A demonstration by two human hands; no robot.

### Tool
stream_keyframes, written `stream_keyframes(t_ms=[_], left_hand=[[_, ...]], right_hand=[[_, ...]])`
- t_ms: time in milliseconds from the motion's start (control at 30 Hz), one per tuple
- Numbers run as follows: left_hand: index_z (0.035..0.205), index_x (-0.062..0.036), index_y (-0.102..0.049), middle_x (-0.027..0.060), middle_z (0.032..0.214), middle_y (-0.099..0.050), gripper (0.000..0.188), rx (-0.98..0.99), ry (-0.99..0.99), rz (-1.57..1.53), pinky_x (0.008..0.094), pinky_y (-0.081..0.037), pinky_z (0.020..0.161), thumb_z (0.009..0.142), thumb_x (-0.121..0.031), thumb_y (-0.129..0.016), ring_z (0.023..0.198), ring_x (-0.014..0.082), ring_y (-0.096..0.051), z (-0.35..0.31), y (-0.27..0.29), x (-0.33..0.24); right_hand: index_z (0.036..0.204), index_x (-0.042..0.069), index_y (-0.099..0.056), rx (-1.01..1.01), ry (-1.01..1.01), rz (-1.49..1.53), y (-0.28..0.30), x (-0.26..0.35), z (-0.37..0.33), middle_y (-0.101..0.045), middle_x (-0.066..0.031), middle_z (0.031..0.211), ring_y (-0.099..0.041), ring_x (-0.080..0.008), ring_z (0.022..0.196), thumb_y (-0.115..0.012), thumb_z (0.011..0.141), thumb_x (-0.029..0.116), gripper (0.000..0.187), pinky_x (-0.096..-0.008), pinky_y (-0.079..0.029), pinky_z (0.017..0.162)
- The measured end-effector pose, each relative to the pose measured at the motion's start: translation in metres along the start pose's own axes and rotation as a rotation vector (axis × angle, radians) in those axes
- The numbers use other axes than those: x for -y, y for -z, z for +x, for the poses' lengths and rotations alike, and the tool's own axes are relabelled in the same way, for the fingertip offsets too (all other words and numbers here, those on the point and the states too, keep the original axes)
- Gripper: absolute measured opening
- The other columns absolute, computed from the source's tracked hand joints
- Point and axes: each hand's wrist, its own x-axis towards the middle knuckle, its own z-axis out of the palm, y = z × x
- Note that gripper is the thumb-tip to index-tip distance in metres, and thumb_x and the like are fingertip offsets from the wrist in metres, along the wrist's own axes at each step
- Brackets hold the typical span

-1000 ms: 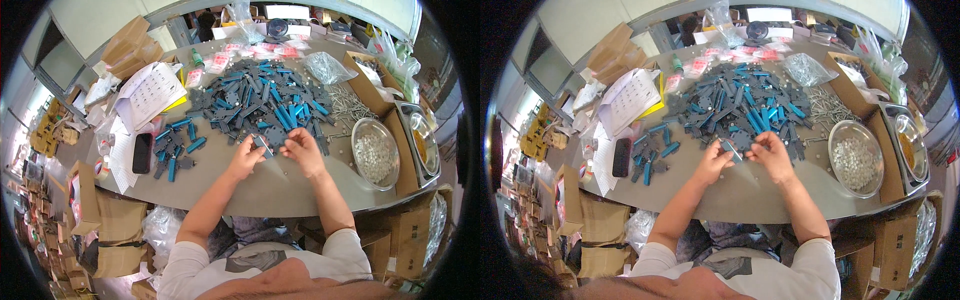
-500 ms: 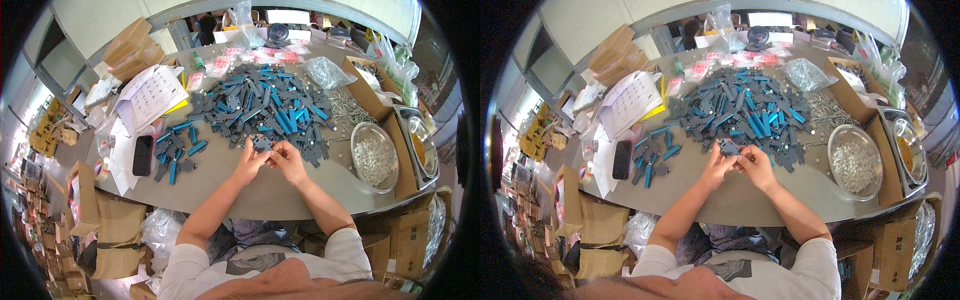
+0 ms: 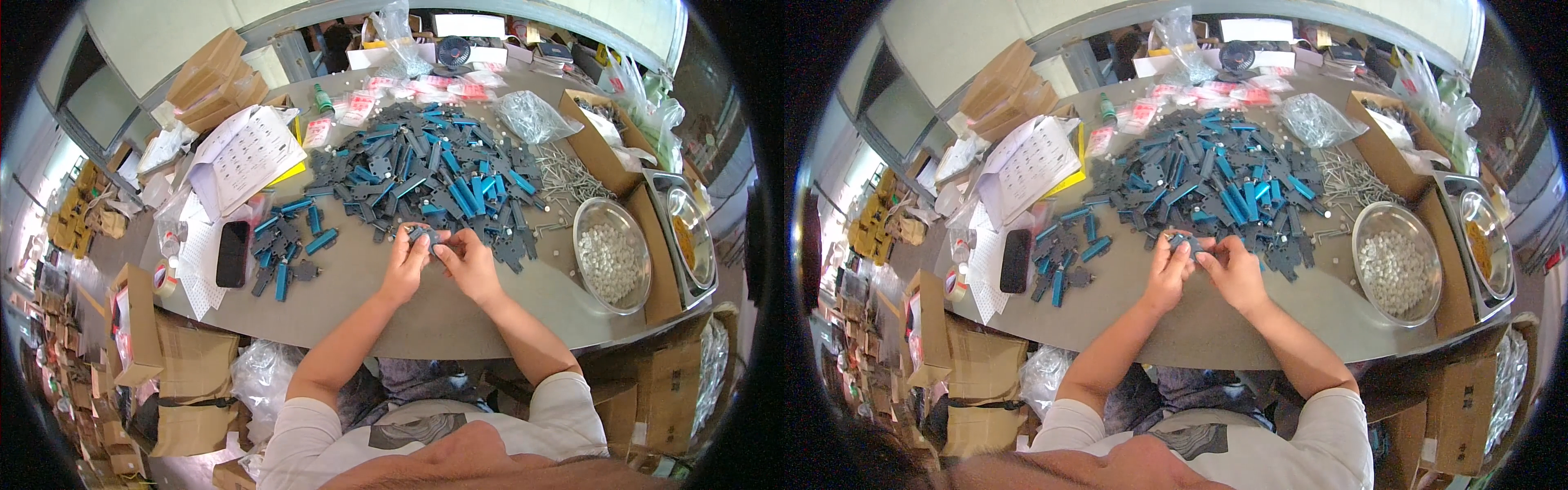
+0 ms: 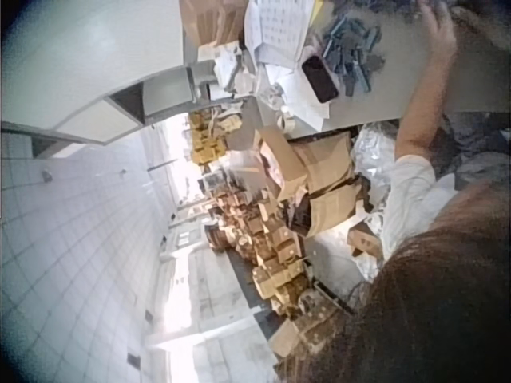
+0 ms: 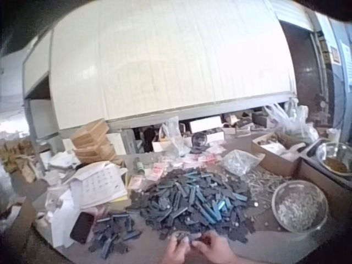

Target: The person sits on the floor at a table and assembles small blue and grey plastic components by hand. They pick parts from a large pile, snap them together, and place the finished units on the table.

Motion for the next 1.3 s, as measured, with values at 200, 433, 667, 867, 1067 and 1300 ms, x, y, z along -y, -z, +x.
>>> stream_keyframes(t_ms=[200, 433, 667, 867, 1067, 1300], left_hand=[[0.113, -0.0088, -0.045, 0.0212, 0.113, -0.061, 0.017, 0.016, 0.029, -0.323, 0.0306, -0.047, 0.082, 0.099, -0.019, -0.043, 0.097, 0.0211, -0.060, 0.002, 0.000, 0.004], [0.114, -0.0079, -0.046, 0.0170, 0.105, -0.062, 0.021, -0.049, 0.058, -0.363, 0.0384, -0.050, 0.086, 0.098, -0.022, -0.047, 0.101, 0.0272, -0.060, 0.005, -0.001, -0.013], [0.133, -0.0074, -0.041, 0.0185, 0.122, -0.048, 0.051, -1.011, -0.275, 1.196, 0.0427, -0.037, 0.096, 0.088, -0.022, -0.060, 0.111, 0.0312, -0.047, 0.025, 0.176, -0.011], [0.134, -0.0156, -0.042, 0.0159, 0.140, -0.031, 0.063, -0.951, -0.081, 1.557, 0.0590, -0.026, 0.097, 0.079, -0.032, -0.068, 0.128, 0.0405, -0.025, 0.020, 0.127, -0.032], [0.111, -0.0115, -0.060, 0.0082, 0.120, -0.056, 0.039, 0.221, -0.458, 1.223, 0.0410, -0.037, 0.094, 0.074, -0.021, -0.068, 0.111, 0.0280, -0.051, 0.019, 0.032, -0.016], [0.113, -0.0108, -0.059, 0.0082, 0.124, -0.054, 0.038, 0.561, -0.549, 1.379, 0.0422, -0.038, 0.090, 0.075, -0.012, -0.061, 0.115, 0.0259, -0.049, 0.014, -0.023, 0.004]], right_hand=[[0.076, 0.001, -0.058, -0.013, 0.311, -0.346, -0.002, 0.004, -0.005, -0.059, -0.0196, 0.066, -0.059, -0.0388, 0.061, -0.060, 0.088, 0.029, 0.031, -0.0451, -0.046, 0.053], [0.072, 0.004, -0.060, 0.039, 0.317, -0.406, 0.014, 0.002, 0.004, -0.062, -0.0164, 0.071, -0.060, -0.0371, 0.064, -0.064, 0.084, 0.033, 0.031, -0.0435, -0.047, 0.055], [0.100, 0.008, -0.051, 0.027, -0.021, -0.945, 0.098, -0.019, 0.012, -0.057, -0.0149, 0.103, -0.061, -0.0374, 0.090, -0.079, 0.062, 0.013, 0.048, -0.0441, -0.051, 0.075], [0.100, 0.008, -0.051, 0.066, -0.192, -0.859, 0.104, -0.035, 0.016, -0.060, -0.0169, 0.101, -0.058, -0.0381, 0.095, -0.080, 0.057, 0.007, 0.052, -0.0454, -0.047, 0.080], [0.091, 0.004, -0.053, 0.019, -0.072, -0.845, 0.106, -0.033, 0.018, -0.064, -0.0200, 0.086, -0.060, -0.0402, 0.084, -0.068, 0.070, 0.015, 0.028, -0.0482, -0.047, 0.074], [0.098, 0.005, -0.044, -0.176, 0.070, -0.633, 0.079, -0.029, 0.023, -0.062, -0.0235, 0.077, -0.058, -0.0457, 0.074, -0.056, 0.086, 0.014, 0.019, -0.0540, -0.045, 0.063]])
